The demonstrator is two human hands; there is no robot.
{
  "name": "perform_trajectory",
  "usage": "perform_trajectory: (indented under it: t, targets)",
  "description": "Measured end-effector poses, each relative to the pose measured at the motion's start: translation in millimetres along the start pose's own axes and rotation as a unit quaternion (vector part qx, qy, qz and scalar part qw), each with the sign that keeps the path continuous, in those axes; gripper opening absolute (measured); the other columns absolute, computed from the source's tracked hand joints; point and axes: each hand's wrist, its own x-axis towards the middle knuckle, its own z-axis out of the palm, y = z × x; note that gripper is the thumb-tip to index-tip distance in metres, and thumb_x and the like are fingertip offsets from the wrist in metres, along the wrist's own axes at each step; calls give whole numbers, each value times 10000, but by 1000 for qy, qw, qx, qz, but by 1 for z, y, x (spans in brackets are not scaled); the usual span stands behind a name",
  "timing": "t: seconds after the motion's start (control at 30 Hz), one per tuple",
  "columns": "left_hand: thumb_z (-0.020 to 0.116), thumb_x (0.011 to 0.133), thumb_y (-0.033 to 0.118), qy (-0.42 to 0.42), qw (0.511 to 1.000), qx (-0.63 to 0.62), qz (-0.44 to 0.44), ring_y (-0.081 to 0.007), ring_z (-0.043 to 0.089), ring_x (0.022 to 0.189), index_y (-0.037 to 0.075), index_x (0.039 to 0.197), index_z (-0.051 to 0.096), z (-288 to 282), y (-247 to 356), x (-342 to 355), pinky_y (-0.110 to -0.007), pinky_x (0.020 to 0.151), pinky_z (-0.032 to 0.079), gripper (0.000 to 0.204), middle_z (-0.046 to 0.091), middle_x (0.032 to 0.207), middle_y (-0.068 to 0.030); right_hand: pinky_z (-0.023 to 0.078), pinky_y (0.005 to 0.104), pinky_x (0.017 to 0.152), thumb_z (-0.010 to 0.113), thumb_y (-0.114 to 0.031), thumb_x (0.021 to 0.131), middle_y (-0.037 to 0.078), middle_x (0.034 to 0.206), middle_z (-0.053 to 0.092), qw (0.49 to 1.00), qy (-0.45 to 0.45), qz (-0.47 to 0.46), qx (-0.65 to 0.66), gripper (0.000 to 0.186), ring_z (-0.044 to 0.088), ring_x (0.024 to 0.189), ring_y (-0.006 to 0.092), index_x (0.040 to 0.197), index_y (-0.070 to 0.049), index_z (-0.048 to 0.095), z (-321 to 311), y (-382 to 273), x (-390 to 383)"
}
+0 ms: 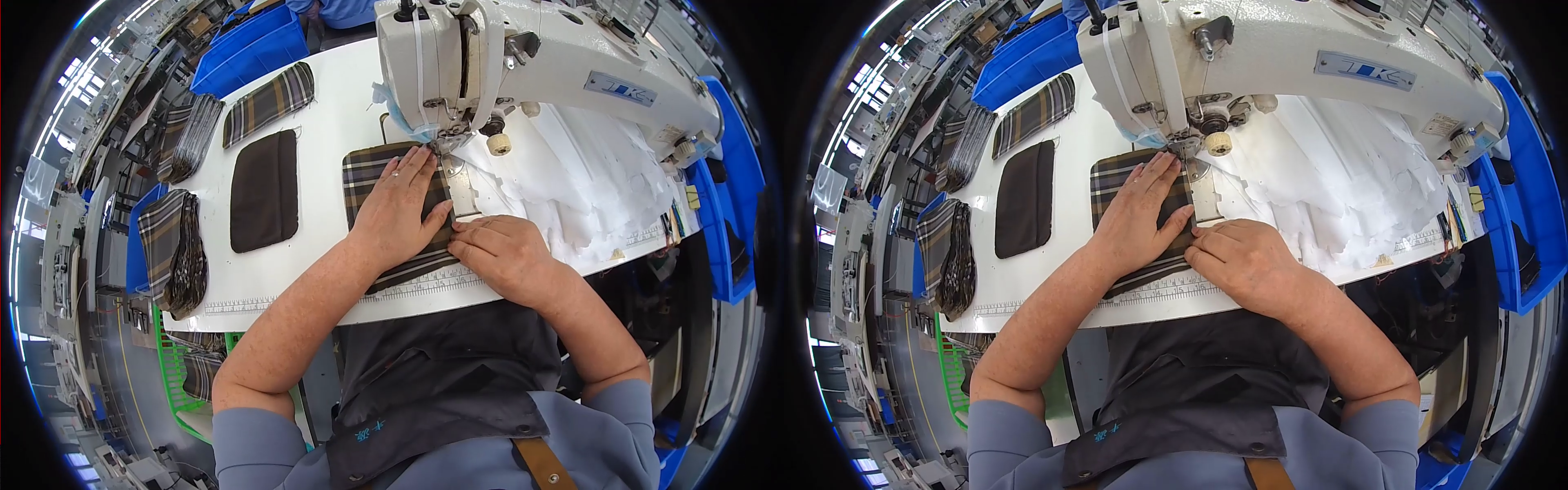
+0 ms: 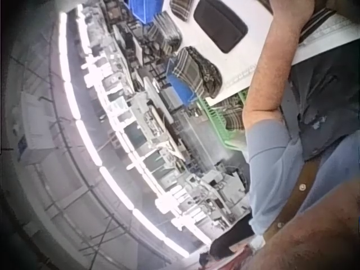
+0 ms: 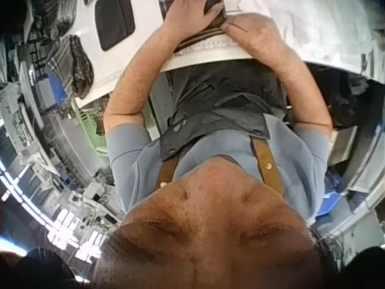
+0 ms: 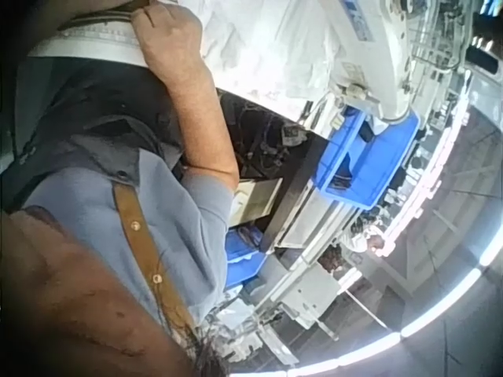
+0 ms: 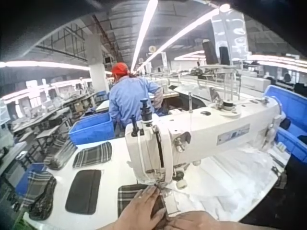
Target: Sewing a plaid pouch using a sewing machine and trimming threads.
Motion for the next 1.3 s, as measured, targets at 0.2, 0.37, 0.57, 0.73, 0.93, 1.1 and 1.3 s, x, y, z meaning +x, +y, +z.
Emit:
perform_trajectory:
  t: [0.2, 0.37, 0.57, 0.73, 0.93, 1.1, 1.3]
  targets:
    - [558, 987, 356, -1, 1000, 5, -7, -377, 400, 1439, -131, 1424, 438, 3, -2, 2, -475, 1215, 288, 666, 434, 1495, -291, 618, 374, 805, 681, -77, 747, 98, 908, 703, 1000, 4, 5, 1, 195, 735, 884, 260, 925, 3, 690, 2, 1, -1]
    - [572, 992, 353, -2, 1000, 11, -4, -376, 391, 1446, -112, 1436, 438, 2, -2, 0, -476, 1219, 280, 656, 434, 1502, -284, 617, 375, 816, 673, -74, 752, 100, 920, 702, 1000, -7, -1, -2, 196, 733, 894, 260, 931, 4, 683, 3, 0, -3]
    - [627, 969, 313, -1, 1000, 1, 7, -348, 447, 1407, -49, 1385, 527, -10, 2, -1, -484, 1202, 311, 560, 496, 1474, -216, 597, 364, 795, 652, -82, 735, 97, 864, 650, 999, 7, -31, -18, 206, 709, 867, 254, 924, 1, 651, 6, -2, -2]
    - [682, 928, 254, -39, 996, -73, 23, -313, 508, 1353, 27, 1318, 610, -11, 8, -18, -492, 1168, 368, 457, 556, 1428, -141, 584, 356, 747, 650, -97, 737, 98, 853, 648, 998, -27, -32, -39, 203, 701, 829, 249, 914, 1, 658, 5, -1, -1]
    - [688, 924, 251, -10, 999, -38, 32, -317, 529, 1332, 35, 1310, 619, -15, 15, -19, -527, 1160, 369, 448, 568, 1414, -141, 577, 353, 717, 652, -96, 733, 89, 836, 640, 997, -14, -47, -57, 192, 689, 795, 231, 901, -4, 655, 4, 1, 3]
    - [700, 914, 259, -2, 998, -51, 28, -328, 542, 1314, 12, 1301, 617, -14, 1, -6, -524, 1158, 373, 466, 572, 1409, -153, 567, 349, 678, 647, -105, 721, 77, 815, 631, 996, -39, -42, -70, 158, 679, 770, 224, 858, -25, 637, 5, 13, 13]
    - [715, 902, 247, 22, 999, -45, 13, -336, 587, 1254, -10, 1251, 642, -10, -16, 9, -468, 1149, 402, 440, 621, 1339, -168, 559, 349, 658, 638, -115, 720, 71, 794, 629, 995, -53, -35, -82, 116, 673, 757, 225, 811, -47, 615, 11, 29, 24]
